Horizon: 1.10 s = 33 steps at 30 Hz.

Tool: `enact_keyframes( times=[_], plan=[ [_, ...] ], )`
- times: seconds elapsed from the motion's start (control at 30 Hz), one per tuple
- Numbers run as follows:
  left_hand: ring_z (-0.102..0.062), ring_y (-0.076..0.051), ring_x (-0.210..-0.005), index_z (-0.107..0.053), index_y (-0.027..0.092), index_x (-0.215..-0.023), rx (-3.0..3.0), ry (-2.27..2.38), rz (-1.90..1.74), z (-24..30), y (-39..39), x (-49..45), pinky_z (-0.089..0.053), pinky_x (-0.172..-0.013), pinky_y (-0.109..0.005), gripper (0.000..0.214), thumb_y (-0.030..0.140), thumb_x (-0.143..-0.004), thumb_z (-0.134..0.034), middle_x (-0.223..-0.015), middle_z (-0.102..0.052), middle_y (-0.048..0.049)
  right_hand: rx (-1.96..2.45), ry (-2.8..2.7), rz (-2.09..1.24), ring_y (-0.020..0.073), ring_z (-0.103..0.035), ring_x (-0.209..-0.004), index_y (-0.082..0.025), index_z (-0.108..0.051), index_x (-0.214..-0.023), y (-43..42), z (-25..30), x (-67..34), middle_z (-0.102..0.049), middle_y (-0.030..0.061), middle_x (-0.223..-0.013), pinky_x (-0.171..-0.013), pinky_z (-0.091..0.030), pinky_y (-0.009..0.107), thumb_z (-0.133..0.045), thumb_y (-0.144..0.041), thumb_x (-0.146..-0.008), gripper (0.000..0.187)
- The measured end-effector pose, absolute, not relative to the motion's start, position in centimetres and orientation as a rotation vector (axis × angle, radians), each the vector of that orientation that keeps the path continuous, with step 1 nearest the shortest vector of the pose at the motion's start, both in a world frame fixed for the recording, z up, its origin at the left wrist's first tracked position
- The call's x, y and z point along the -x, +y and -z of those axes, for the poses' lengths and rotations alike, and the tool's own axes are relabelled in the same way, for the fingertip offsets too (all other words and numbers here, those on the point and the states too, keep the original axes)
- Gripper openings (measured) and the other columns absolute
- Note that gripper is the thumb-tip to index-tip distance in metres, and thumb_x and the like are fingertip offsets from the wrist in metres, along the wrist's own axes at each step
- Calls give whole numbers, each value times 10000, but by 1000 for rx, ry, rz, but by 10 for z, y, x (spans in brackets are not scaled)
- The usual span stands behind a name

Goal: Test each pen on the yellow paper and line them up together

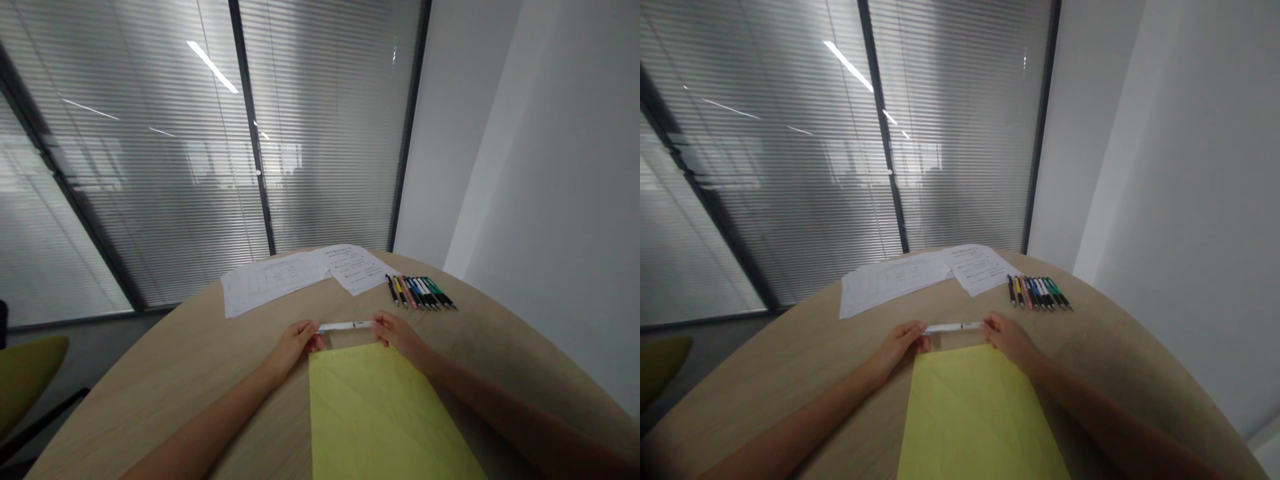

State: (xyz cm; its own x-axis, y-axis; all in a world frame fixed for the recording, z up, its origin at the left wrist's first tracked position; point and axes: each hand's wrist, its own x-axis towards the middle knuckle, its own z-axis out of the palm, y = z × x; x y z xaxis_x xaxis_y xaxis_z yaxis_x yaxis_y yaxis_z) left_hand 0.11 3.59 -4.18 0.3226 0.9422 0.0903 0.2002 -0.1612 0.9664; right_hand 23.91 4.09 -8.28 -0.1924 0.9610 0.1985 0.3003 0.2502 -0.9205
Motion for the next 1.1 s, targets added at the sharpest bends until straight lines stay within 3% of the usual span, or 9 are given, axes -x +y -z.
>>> enact_keyframes(
  times=[0.13, 0.23, 0.33, 0.43, 0.53, 0.63, 0.77, 0.97, 1.1],
  plan=[
    [-443, -114, -463, -555, 156, -519, -1603, 1077, -952, 40, 35, -1, -353, -511, -229, 435, 557, -672, -486, -487, -541, 4, 1151, -1599, -1019, 75, -435, -495, -188, -474, -871, 39, 80, -236, -507, -23, -663, -403, -314, 187, -519, -443, -693, 314],
    [-438, -112, -461, -549, 159, -516, -1602, 1082, -946, 36, 33, -2, -354, -517, -227, 425, 551, -670, -489, -470, -527, 13, 1216, -1665, -943, 67, -424, -470, -165, -492, -699, 37, 77, -237, -490, -21, -575, -443, -334, 199, -373, -439, -788, 312],
    [-437, -110, -466, -550, 156, -522, -1591, 1084, -951, 35, 31, -2, -350, -517, -224, 410, 535, -668, -495, -483, -531, 11, 1219, -1689, -898, 66, -427, -479, -163, -469, -623, 36, 77, -238, -483, -20, -564, -465, -341, 204, -374, -414, -791, 316],
    [-437, -110, -469, -547, 157, -523, -1574, 1097, -974, 37, 31, -2, -353, -523, -225, 407, 529, -675, -485, -488, -526, 12, 1170, -1632, -981, 66, -405, -455, -174, -484, -766, 38, 79, -237, -458, -45, -560, -425, -315, 196, -495, -407, -709, 241],
    [-434, -112, -466, -540, 162, -516, -1586, 1110, -974, 37, 32, -3, -355, -526, -228, 412, 540, -669, -479, -471, -505, 17, 1131, -1567, -1041, 79, -435, -498, -188, -461, -946, 40, 80, -236, -488, -36, -638, -406, -303, 187, -579, -403, -635, 396],
    [-437, -114, -469, -540, 162, -519, -1611, 1104, -960, 37, 33, -3, -356, -526, -229, 412, 545, -659, -484, -472, -508, 15, 1179, -1617, -992, 77, -437, -492, -171, -510, -799, 38, 78, -237, -489, -23, -603, -433, -326, 199, -462, -440, -731, 281],
    [-442, -114, -469, -543, 163, -522, -1597, 1094, -972, 37, 32, -2, -360, -528, -230, 407, 536, -672, -481, -488, -527, 13, 1197, -1705, -901, 70, -419, -463, -172, -448, -566, 36, 75, -238, -457, -24, -537, -466, -341, 211, -379, -442, -782, 353],
    [-445, -116, -483, -540, 162, -528, -1578, 1105, -998, 36, 30, -3, -364, -546, -234, 402, 527, -685, -478, -496, -521, 14, 1179, -1598, -1035, 70, -400, -442, -184, -472, -837, 36, 76, -237, -445, -61, -551, -419, -304, 197, -536, -424, -665, 301],
    [-440, -120, -486, -537, 164, -527, -1584, 1070, -985, 35, 31, -2, -365, -548, -239, 398, 533, -669, -496, -487, -512, 18, 1181, -1659, -967, 72, -418, -461, -167, -477, -667, 37, 77, -237, -468, -28, -547, -451, -327, 208, -387, -443, -765, 306]
  ],
)
